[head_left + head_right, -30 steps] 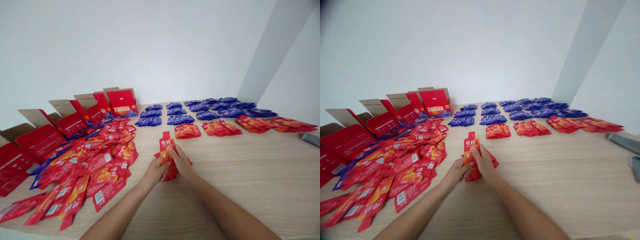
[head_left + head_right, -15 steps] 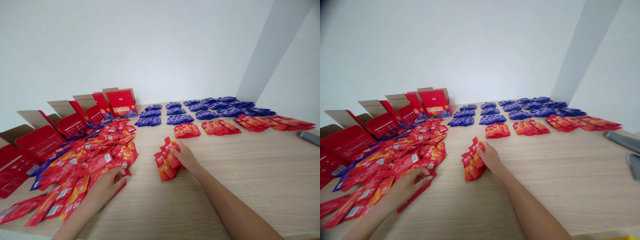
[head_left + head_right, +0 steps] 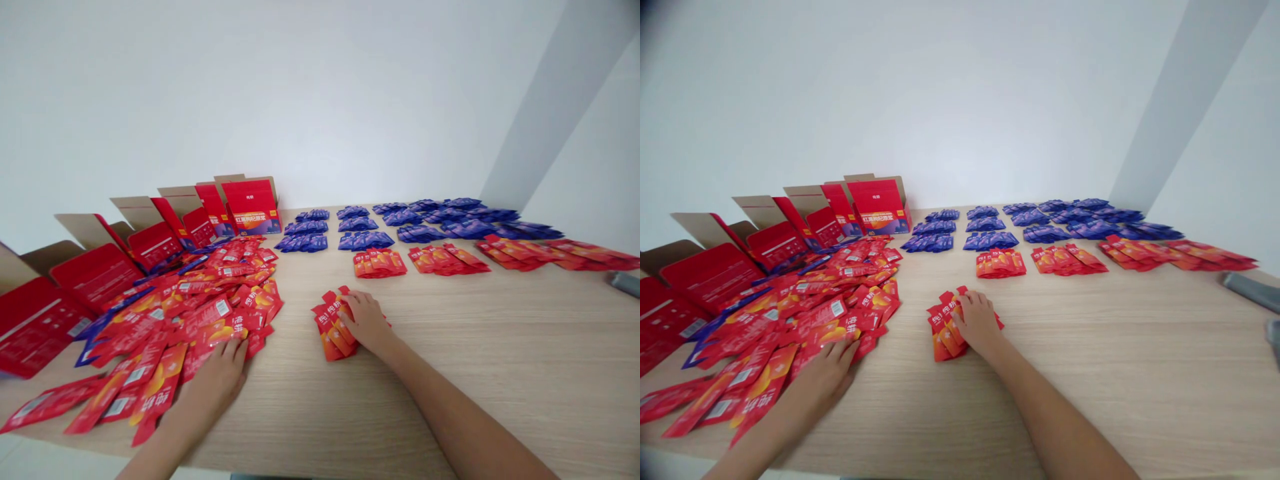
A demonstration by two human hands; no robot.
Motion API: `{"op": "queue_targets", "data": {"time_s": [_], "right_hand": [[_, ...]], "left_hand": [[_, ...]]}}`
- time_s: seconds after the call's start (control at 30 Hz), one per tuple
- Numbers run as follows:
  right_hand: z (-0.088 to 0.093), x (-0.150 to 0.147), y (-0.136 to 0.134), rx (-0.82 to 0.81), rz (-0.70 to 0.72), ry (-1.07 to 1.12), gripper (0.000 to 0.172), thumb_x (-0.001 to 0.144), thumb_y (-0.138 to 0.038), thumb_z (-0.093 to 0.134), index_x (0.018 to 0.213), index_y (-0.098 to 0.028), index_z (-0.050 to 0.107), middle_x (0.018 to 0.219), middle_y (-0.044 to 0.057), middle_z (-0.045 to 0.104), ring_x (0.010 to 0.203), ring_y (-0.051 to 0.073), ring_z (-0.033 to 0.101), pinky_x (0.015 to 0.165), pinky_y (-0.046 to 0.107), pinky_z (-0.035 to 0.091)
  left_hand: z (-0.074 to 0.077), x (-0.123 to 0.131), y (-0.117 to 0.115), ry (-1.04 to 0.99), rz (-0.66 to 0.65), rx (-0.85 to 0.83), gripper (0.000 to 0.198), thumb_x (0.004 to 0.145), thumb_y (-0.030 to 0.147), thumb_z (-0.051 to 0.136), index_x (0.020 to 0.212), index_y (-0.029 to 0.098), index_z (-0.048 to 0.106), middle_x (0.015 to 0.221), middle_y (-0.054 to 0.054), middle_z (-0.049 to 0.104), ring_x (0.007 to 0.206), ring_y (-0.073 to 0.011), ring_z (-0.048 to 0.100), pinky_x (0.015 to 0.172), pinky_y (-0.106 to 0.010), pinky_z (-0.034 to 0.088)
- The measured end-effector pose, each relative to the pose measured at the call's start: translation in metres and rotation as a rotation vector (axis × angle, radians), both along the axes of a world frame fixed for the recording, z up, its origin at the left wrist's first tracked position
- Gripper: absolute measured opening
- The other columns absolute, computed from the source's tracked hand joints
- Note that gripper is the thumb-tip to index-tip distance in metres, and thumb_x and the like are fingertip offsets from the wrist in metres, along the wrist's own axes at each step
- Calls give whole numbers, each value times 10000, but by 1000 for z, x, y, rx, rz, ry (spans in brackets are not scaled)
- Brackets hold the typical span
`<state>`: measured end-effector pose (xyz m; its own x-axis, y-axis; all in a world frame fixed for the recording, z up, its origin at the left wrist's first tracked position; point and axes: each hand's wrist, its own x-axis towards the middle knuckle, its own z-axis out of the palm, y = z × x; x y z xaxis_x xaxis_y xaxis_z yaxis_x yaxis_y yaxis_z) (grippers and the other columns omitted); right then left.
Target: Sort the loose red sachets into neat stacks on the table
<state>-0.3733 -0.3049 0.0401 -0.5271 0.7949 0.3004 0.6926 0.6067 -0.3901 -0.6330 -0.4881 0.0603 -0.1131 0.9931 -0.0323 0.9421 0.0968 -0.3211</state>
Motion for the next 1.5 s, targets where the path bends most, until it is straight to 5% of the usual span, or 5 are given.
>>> {"op": "queue_targets", "data": {"time_s": [0.37, 0.63, 0.8, 1.0, 1.5], "right_hand": [[7, -4, -6, 89, 155, 421, 310, 858, -175, 424, 1110, -179, 604, 1163, 122, 618, 1124, 240, 526, 1000, 442, 405], [24, -17, -44, -678, 516, 573, 286, 894, -448, 468, 934, -190, 586, 740, 20, 672, 634, 141, 631, 588, 268, 490], [21, -21, -45, -818, 408, 717, 397, 875, -572, 421, 709, -217, 486, 529, -26, 567, 403, 104, 491, 408, 232, 380], [20, -11, -27, -542, 200, 664, 389, 893, -514, 407, 615, -249, 344, 454, -46, 451, 414, 120, 423, 427, 261, 325], [22, -13, -26, -506, 154, 748, 253, 817, -463, 535, 738, -231, 474, 747, -9, 575, 702, 163, 528, 663, 296, 430]], "left_hand": [[11, 5, 42, -485, 75, 348, 270, 879, 281, 357, 948, 170, 593, 920, -103, 681, 837, -229, 656, 760, -338, 494], [24, 62, 76, -1354, 175, 581, 280, 745, 484, 485, 684, 213, 521, 627, 17, 566, 638, -173, 549, 614, -277, 449], [31, 110, 90, -1658, 85, 480, 331, 725, 514, 575, 764, 187, 543, 654, 24, 590, 581, -128, 533, 584, -251, 441], [18, 122, 93, -1944, 169, 111, 457, 628, 591, 677, 679, 173, 499, 462, 53, 515, 368, -62, 385, 385, -196, 275], [8, 129, 93, -1814, 102, 20, 553, 677, 675, 605, 471, 199, 410, 300, 67, 338, 286, -50, 271, 349, -217, 154]]}}
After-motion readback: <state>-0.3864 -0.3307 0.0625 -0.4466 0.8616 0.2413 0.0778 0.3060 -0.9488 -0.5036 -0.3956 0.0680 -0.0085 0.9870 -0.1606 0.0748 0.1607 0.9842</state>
